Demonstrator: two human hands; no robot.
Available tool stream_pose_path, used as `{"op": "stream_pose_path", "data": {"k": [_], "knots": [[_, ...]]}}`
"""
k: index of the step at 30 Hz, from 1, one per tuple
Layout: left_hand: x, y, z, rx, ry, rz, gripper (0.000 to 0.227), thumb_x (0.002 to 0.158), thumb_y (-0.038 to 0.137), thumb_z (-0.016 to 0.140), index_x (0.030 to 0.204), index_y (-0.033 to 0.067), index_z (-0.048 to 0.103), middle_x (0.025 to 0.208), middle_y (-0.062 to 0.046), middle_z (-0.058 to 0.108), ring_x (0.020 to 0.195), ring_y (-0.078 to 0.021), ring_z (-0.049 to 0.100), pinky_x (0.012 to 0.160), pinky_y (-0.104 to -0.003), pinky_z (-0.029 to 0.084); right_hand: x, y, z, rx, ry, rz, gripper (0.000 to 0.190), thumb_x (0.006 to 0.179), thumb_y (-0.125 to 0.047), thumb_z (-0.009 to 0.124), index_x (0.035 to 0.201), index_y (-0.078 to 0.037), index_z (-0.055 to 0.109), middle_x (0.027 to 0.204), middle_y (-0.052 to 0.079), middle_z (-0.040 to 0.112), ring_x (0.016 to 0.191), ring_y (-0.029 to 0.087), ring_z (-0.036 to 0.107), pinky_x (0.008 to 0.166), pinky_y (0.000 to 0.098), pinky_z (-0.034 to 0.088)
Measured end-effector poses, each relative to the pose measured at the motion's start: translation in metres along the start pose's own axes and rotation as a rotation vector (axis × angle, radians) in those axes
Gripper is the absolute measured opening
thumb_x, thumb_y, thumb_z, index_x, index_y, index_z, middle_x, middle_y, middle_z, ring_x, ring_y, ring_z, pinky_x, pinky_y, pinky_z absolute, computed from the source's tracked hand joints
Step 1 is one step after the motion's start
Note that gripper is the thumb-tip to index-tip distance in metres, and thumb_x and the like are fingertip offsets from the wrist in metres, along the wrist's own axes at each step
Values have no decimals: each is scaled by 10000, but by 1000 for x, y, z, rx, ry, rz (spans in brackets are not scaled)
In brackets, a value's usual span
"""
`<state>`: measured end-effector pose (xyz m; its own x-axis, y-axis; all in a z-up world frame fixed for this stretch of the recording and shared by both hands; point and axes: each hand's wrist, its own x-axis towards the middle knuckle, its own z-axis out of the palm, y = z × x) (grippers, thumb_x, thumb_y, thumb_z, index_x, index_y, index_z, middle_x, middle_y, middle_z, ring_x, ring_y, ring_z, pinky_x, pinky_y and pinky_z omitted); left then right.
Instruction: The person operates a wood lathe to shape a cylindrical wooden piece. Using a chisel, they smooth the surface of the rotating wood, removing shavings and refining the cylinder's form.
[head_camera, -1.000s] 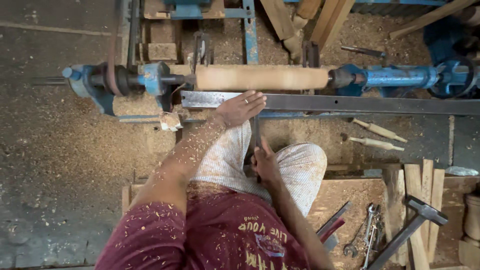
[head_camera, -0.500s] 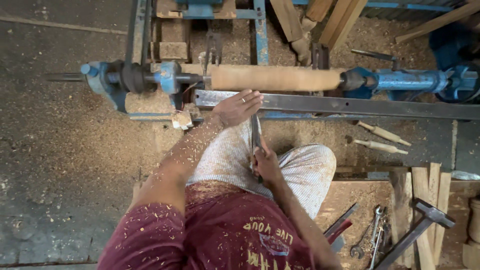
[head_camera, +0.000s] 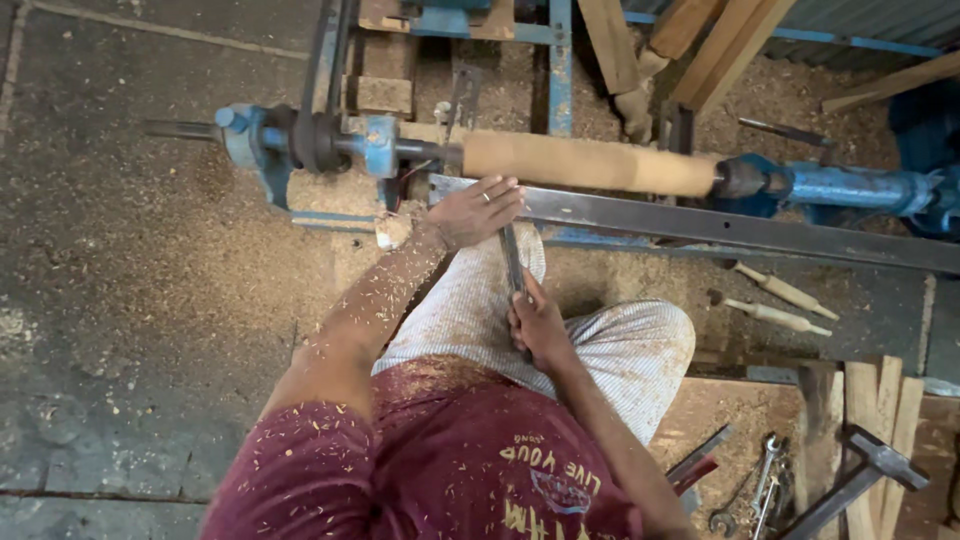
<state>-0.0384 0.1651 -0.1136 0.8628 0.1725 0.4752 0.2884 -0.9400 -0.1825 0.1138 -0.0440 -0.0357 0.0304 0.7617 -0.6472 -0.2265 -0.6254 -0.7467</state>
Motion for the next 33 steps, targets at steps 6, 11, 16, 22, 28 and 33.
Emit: {"op": "stream_pose_path", "data": {"k": [6, 11, 16, 22, 28, 33], "knots": [[-11, -2, -9, 48, -22, -46, 441, 978, 207, 541, 1382, 36, 586, 1487, -130, 593, 1434, -293, 498, 1251, -451, 306, 5, -1, 5, -61, 0, 30, 614, 1037, -189, 470, 1626, -242, 304, 638, -4, 459, 441, 89, 375, 399, 267, 338], [-19, -3, -8, 58, -36, -76, 425, 1015, 204, 525, 1405, 42, 574, 1522, -130, 561, 1453, -293, 481, 1274, -446, 289, 9, -2, 7, -74, 8, 39, 607, 1037, -184, 476, 1621, -233, 318, 641, -15, 469, 443, 87, 385, 398, 267, 338], [-28, -4, -2, 51, -35, -111, 418, 1032, 206, 503, 1411, 49, 580, 1547, -122, 536, 1467, -293, 468, 1282, -444, 290, 12, -5, 6, -91, -15, 83, 615, 1040, -190, 481, 1629, -238, 311, 637, -24, 465, 446, 77, 368, 395, 261, 321], [-35, -4, 3, -53, -57, -173, 410, 1048, 206, 505, 1419, 42, 560, 1565, -145, 516, 1479, -312, 442, 1288, -461, 266, 19, -13, 1, -143, -37, 50, 625, 1025, -156, 510, 1621, -215, 334, 621, -21, 470, 443, 83, 376, 393, 259, 320], [-34, 0, -5, 85, -82, -182, 472, 980, 221, 541, 1425, 65, 574, 1554, -103, 509, 1477, -293, 427, 1278, -446, 267, 17, -25, -5, -222, -62, 24, 598, 1026, -177, 517, 1603, -216, 363, 588, -14, 465, 425, 90, 373, 382, 266, 319], [-31, 0, -10, 86, -43, -188, 427, 991, 199, 561, 1398, 77, 612, 1542, -83, 548, 1459, -256, 466, 1288, -424, 277, 13, -10, 11, -112, 31, 59, 596, 1010, -153, 527, 1593, -201, 412, 601, -22, 483, 425, 76, 367, 388, 261, 321]]}}
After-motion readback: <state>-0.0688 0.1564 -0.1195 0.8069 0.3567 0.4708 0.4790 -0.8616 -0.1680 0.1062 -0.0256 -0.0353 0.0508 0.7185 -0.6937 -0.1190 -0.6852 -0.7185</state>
